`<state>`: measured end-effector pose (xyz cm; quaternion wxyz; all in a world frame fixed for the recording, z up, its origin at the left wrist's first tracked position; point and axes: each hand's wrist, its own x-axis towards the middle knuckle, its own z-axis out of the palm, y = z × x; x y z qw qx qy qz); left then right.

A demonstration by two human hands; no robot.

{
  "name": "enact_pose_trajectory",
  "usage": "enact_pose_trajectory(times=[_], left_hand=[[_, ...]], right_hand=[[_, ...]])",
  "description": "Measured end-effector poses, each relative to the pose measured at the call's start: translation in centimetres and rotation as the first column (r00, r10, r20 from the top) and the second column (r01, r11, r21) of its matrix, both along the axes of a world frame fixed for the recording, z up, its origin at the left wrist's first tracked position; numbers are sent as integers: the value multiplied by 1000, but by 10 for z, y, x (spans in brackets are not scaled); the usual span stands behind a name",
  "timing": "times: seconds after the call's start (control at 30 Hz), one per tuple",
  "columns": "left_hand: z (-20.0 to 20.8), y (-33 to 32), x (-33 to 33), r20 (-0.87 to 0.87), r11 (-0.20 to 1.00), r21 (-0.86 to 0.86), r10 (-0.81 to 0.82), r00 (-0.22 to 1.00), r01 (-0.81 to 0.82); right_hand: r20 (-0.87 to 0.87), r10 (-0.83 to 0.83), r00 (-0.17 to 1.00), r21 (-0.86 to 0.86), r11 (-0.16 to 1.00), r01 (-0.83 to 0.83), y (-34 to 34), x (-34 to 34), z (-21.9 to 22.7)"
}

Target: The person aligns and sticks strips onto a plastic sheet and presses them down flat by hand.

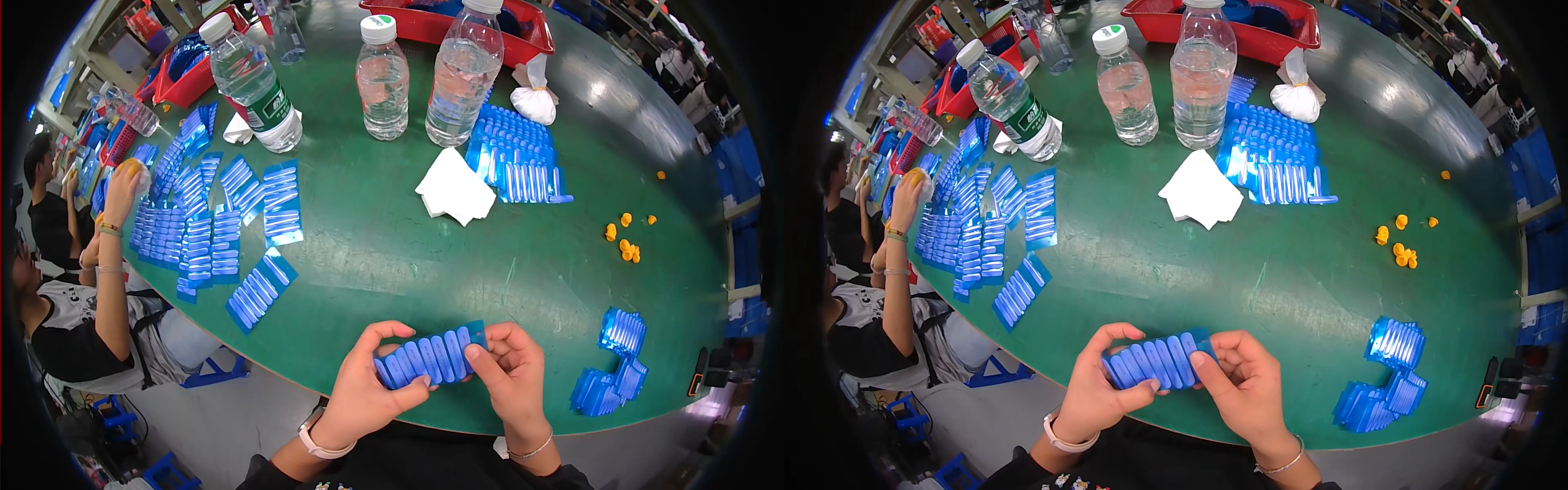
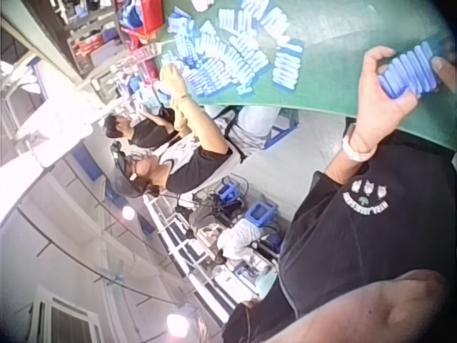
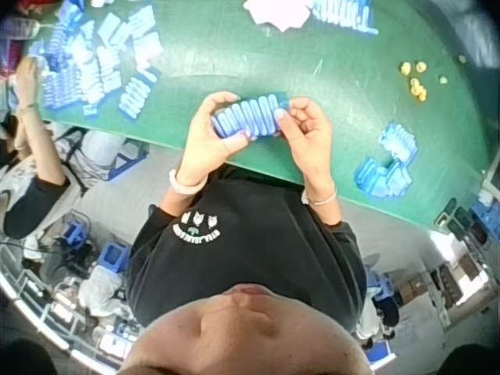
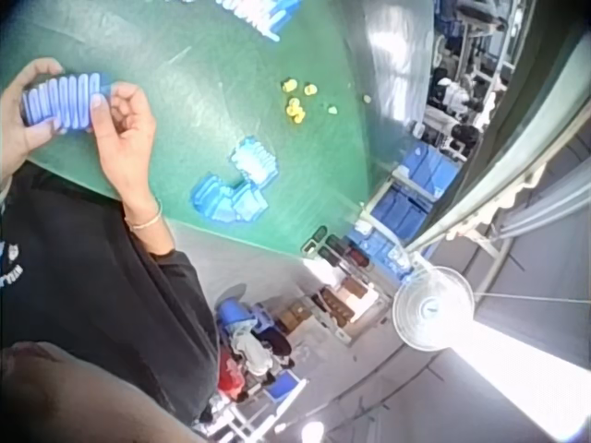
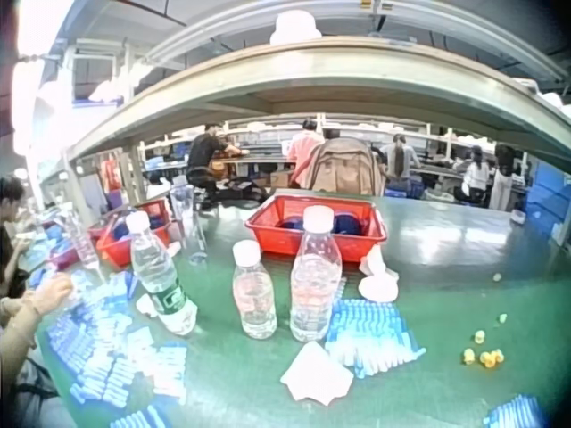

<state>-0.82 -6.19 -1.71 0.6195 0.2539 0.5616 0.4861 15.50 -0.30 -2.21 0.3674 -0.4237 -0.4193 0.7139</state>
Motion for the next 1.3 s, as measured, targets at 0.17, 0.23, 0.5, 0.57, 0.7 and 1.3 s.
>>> enact_pose_trajectory(times=[0.17,0.23,0.5,0.57,0.7,1.3], left_hand=[[1,1,-1,-14,1000,-11,-8,1000,8],[-1,0,-1,-12,1000,-14,-7,1000,7],[-2,0,-4,71,999,-12,-29,997,30],[0,1,-5,78,999,-16,-33,996,34],[1,2,-9,-8,996,-51,-78,997,77],[-2,32,-17,-346,921,371,259,902,-122]], right_hand=[[-1,2,1000,-8,1000,-2,2,-1,-1],[6,1,1000,-18,1000,-1,2,0,-2],[-32,21,999,-78,997,-23,7,1,-8],[-55,20,998,-76,997,-24,6,1,-6],[-109,129,986,-68,988,-137,7,2,1],[208,-200,957,155,973,170,21,19,-18]])
